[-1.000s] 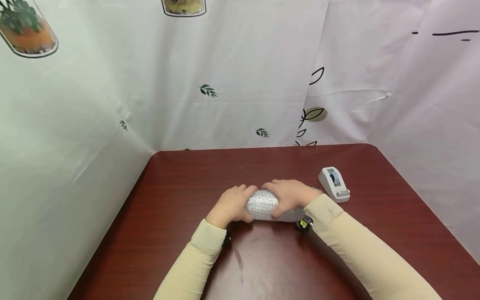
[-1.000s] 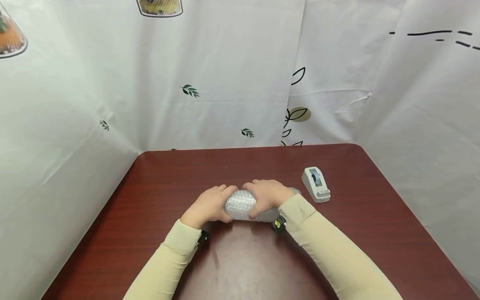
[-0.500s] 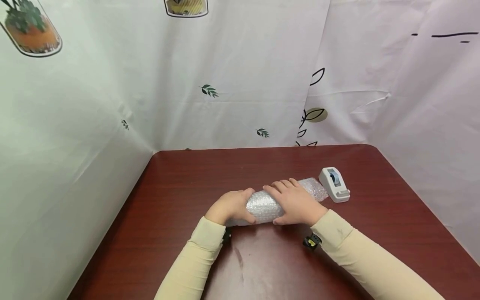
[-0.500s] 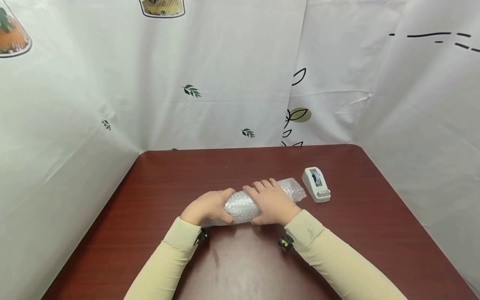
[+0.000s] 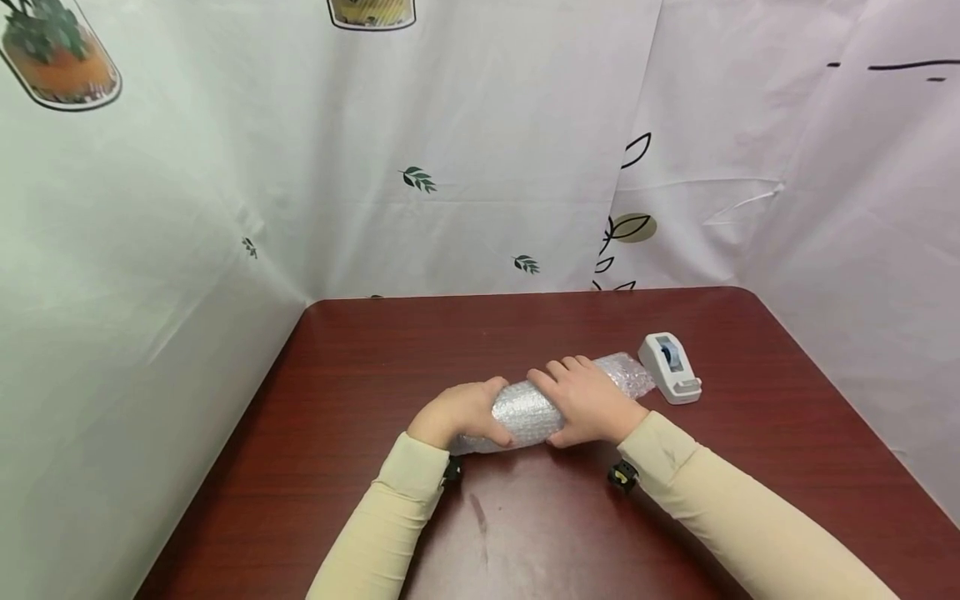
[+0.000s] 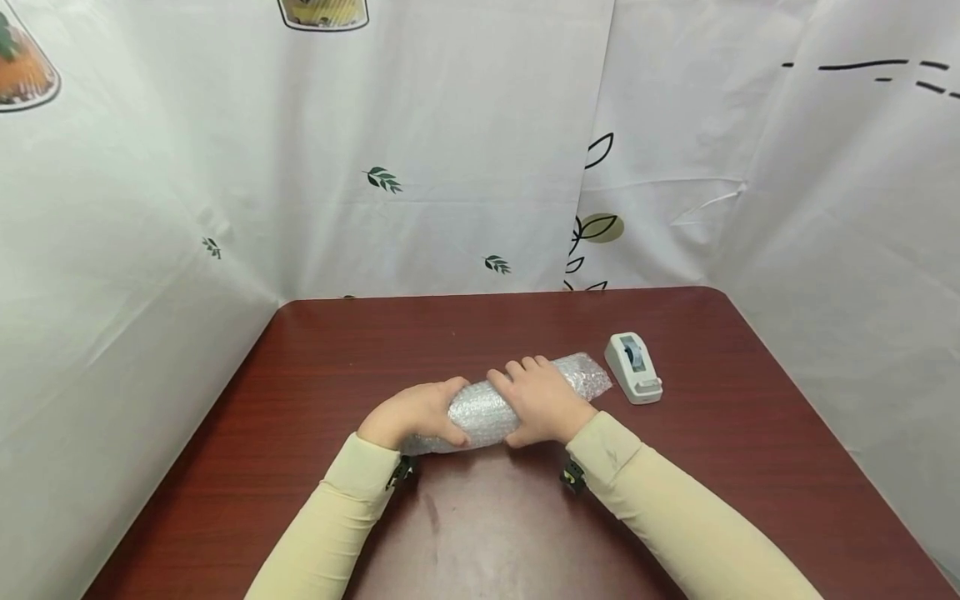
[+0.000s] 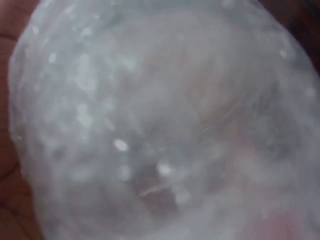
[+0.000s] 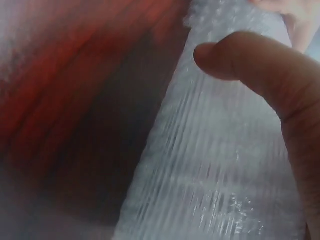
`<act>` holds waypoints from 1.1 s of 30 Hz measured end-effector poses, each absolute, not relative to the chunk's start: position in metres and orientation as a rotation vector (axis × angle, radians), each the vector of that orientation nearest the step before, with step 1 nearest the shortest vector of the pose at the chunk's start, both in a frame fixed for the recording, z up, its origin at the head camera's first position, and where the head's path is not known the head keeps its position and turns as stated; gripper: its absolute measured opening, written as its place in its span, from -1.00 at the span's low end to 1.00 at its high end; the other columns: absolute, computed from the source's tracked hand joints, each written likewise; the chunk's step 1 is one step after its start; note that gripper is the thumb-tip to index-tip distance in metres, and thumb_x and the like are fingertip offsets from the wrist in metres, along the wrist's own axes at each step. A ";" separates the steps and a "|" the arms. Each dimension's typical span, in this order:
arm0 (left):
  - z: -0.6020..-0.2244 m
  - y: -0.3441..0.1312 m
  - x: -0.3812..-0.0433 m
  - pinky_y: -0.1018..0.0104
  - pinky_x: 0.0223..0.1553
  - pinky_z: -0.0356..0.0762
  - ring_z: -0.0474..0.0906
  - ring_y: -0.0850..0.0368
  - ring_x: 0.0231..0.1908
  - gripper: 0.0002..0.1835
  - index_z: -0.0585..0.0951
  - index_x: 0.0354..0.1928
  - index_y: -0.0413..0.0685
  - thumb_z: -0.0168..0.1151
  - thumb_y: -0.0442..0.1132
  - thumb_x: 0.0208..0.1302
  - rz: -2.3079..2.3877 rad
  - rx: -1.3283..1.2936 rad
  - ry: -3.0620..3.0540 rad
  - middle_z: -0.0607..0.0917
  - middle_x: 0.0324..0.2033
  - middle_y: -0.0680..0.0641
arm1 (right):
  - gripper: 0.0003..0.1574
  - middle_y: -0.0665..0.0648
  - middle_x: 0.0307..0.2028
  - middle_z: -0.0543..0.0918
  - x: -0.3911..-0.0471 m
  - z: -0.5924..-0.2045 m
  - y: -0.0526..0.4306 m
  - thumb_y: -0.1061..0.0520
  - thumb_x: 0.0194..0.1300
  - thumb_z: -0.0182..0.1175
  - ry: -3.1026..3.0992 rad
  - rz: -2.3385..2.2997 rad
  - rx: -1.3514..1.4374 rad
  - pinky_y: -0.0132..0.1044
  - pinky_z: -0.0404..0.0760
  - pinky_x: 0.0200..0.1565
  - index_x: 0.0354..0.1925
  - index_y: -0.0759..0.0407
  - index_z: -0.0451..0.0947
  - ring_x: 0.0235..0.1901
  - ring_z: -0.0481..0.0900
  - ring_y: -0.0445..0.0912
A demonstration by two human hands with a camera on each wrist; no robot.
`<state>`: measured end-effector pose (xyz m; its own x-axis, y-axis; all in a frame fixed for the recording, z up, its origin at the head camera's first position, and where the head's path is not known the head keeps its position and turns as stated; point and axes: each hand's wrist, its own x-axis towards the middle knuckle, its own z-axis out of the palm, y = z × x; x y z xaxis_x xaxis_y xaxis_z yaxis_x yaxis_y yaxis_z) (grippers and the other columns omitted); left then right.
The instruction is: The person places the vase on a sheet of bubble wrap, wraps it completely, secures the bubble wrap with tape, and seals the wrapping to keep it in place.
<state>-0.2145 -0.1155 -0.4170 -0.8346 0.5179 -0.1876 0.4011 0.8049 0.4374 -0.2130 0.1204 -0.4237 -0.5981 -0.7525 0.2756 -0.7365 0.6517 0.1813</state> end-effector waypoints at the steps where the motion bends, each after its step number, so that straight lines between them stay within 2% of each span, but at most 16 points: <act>1: -0.416 -0.116 -0.214 0.15 -0.19 0.52 0.57 0.11 -0.23 -0.15 0.47 0.25 0.08 0.58 0.06 -0.18 0.552 0.711 2.704 0.64 -0.14 0.05 | 0.15 0.14 -0.15 0.59 -0.215 -0.423 0.120 -0.40 -0.36 0.49 -2.545 -0.067 1.197 0.03 0.56 -0.08 0.17 0.12 0.48 -0.19 0.58 0.11; 4: -0.415 -0.116 -0.211 0.05 -0.08 0.52 0.56 0.03 -0.11 -0.11 0.46 0.31 0.11 0.58 0.10 -0.16 0.499 0.733 2.756 0.61 -0.04 -0.02 | 0.12 0.13 -0.18 0.60 -0.217 -0.421 0.119 -0.42 -0.36 0.48 -2.576 -0.064 1.209 0.02 0.57 -0.12 0.13 0.11 0.49 -0.22 0.59 0.09; 7: -0.415 -0.115 -0.209 -0.05 -0.01 0.49 0.54 -0.05 -0.05 -0.08 0.46 0.32 0.12 0.58 0.15 -0.16 0.423 0.737 2.810 0.59 -0.02 -0.06 | 0.10 0.12 -0.20 0.61 -0.220 -0.417 0.117 -0.43 -0.37 0.49 -2.632 -0.061 1.207 0.01 0.58 -0.16 0.10 0.10 0.50 -0.25 0.59 0.08; 17: -0.416 -0.112 -0.206 -0.11 0.04 0.45 0.49 -0.10 -0.05 -0.10 0.49 0.27 0.08 0.60 0.13 -0.20 0.312 0.746 2.917 0.56 -0.03 -0.12 | -0.08 -0.02 -0.32 0.64 -0.238 -0.409 0.113 -0.37 -0.37 0.49 -2.893 0.089 1.192 -0.12 0.58 -0.35 -0.03 0.02 0.53 -0.41 0.58 -0.08; 23: -0.417 -0.112 -0.207 -0.12 0.02 0.44 0.46 -0.10 -0.08 -0.11 0.50 0.25 0.06 0.63 0.10 -0.22 0.322 0.737 2.942 0.53 -0.06 -0.13 | -0.13 -0.11 -0.40 0.62 -0.250 -0.404 0.110 -0.34 -0.33 0.47 -3.119 0.182 1.161 -0.17 0.56 -0.34 -0.03 -0.01 0.53 -0.45 0.56 -0.17; 33: -0.419 -0.112 -0.210 -0.04 -0.03 0.53 0.54 -0.09 -0.07 -0.05 0.47 0.29 0.02 0.65 0.09 -0.22 0.296 0.783 2.978 0.58 -0.02 -0.11 | -0.05 -0.07 -0.29 0.66 -0.253 -0.403 0.112 -0.38 -0.34 0.45 -3.188 0.253 1.138 -0.11 0.59 -0.26 0.06 -0.02 0.56 -0.36 0.61 -0.13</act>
<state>-0.2101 -0.1121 -0.4188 -0.8708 0.4916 0.0019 0.4823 0.8537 0.1963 -0.2535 0.1119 -0.4027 -0.7471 -0.6382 -0.1860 -0.6009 0.7680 -0.2214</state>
